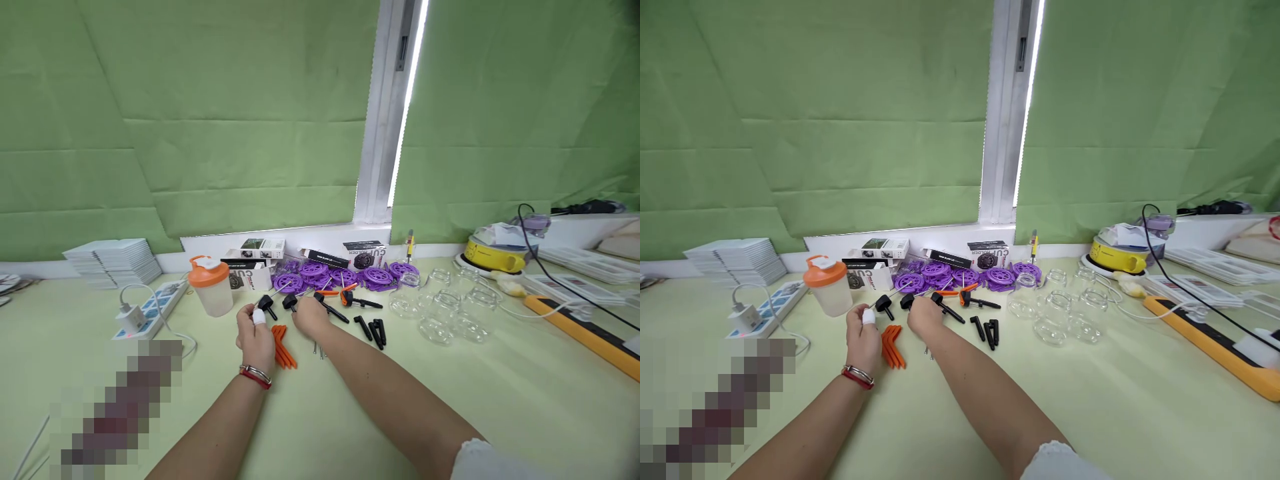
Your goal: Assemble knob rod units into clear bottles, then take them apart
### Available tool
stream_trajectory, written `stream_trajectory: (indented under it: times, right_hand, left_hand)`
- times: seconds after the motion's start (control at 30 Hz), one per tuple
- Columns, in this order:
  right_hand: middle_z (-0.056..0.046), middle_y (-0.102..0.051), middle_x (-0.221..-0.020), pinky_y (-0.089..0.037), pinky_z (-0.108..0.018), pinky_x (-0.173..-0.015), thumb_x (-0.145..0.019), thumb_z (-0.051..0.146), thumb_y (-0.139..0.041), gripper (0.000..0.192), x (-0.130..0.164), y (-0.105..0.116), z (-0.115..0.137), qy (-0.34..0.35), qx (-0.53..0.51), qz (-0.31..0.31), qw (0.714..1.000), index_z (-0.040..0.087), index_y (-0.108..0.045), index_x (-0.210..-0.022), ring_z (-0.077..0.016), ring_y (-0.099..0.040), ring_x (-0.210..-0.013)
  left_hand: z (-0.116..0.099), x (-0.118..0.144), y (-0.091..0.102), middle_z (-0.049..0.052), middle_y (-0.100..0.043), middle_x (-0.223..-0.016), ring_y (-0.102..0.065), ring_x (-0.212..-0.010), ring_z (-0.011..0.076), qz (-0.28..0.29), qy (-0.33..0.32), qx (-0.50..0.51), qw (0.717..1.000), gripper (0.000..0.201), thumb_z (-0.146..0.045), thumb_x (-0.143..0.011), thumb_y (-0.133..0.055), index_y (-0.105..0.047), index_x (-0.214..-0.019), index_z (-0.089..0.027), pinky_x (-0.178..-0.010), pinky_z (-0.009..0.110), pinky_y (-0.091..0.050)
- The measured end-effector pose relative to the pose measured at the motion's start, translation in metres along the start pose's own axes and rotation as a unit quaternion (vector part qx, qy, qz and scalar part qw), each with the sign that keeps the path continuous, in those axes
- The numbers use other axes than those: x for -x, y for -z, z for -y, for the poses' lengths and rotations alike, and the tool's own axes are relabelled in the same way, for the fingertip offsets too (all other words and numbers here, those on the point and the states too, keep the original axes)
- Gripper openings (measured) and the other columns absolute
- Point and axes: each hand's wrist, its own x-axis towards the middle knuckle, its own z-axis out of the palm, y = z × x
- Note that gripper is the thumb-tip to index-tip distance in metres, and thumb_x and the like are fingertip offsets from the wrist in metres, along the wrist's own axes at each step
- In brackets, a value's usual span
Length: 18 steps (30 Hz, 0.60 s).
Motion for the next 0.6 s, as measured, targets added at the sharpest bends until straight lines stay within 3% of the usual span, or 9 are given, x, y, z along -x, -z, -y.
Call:
stream_trajectory:
  times: [0.3, 0.5, 0.6]
  right_hand:
    - [-0.016, -0.070, -0.091, -0.047, -0.030, -0.067, -0.077, 0.023, -0.057, 0.018, 0.004, 0.003, -0.005, 0.013, -0.032, -0.024, 0.999, 0.013, -0.068, -0.086, -0.0260, -0.066, -0.086]
    - [-0.010, -0.070, -0.084, -0.044, -0.027, -0.064, -0.082, 0.028, -0.048, 0.023, 0.042, 0.008, 0.010, 0.095, -0.054, -0.073, 0.991, 0.018, -0.068, -0.084, -0.0206, -0.065, -0.078]
    - [-0.011, -0.070, -0.086, -0.042, -0.027, -0.062, -0.081, 0.024, -0.047, 0.023, 0.063, 0.007, 0.019, 0.152, -0.047, -0.095, 0.983, 0.016, -0.068, -0.085, -0.0205, -0.065, -0.076]
  left_hand:
    - [0.006, -0.005, -0.004, 0.003, -0.058, -0.100, -0.054, -0.095, 0.0193, 0.031, -0.028, 0.079, 0.996, 0.019, -0.034, -0.085, -0.045, -0.052, -0.100, -0.024, -0.086, 0.038, -0.043]
    - [0.003, -0.007, -0.005, 0.005, -0.060, -0.105, -0.058, -0.089, 0.0171, 0.129, -0.019, 0.136, 0.982, 0.039, -0.039, -0.081, -0.053, -0.048, -0.117, -0.024, -0.080, 0.031, -0.045]
    - [-0.001, -0.006, -0.004, 0.005, -0.061, -0.102, -0.059, -0.084, 0.0165, 0.142, -0.006, 0.144, 0.979, 0.043, -0.035, -0.076, -0.060, -0.052, -0.116, -0.023, -0.074, 0.029, -0.046]
